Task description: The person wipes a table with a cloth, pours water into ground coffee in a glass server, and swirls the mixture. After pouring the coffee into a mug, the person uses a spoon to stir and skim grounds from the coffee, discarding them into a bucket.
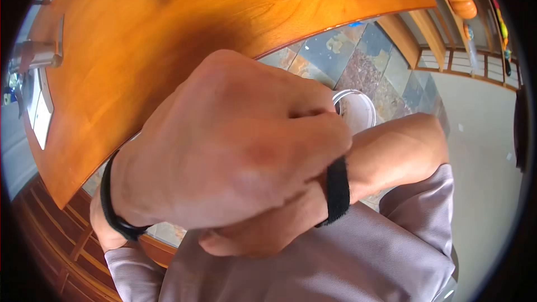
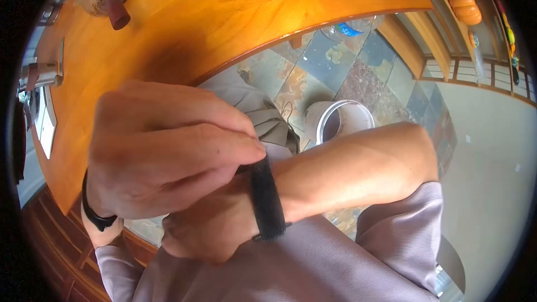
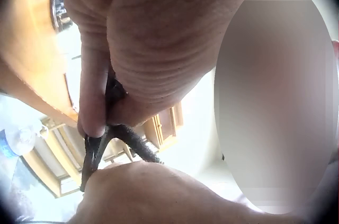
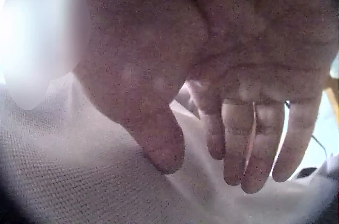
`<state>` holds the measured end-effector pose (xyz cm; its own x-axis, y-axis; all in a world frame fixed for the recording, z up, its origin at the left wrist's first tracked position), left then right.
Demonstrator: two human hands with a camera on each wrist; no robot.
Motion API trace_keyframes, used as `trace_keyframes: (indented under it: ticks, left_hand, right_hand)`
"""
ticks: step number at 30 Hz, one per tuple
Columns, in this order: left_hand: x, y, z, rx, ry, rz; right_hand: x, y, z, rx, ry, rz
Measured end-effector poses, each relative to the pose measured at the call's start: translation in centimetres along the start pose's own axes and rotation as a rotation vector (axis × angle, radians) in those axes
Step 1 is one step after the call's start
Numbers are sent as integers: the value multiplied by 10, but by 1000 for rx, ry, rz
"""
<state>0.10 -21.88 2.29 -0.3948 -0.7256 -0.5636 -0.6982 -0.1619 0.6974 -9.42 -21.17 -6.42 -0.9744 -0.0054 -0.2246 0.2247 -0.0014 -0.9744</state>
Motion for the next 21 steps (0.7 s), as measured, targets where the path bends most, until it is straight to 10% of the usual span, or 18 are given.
trace_keyframes:
  ticks: [7,21]
  left_hand:
    - [-6,16,-14,258,432,190]
    - [-6,-20,22,-256,53,114]
  right_hand:
    - [-3,0,5,48,-121,3]
    - [3,-10,-13,27,-204,113]
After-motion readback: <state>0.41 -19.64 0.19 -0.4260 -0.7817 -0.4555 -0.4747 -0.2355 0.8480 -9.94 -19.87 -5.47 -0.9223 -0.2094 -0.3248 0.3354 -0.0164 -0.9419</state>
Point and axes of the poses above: each hand's wrist, its own z-axis away from the middle knuckle, its own x-axis out of the palm, y = z × x, the point moved 8 cm from there along -z, towards the middle knuckle
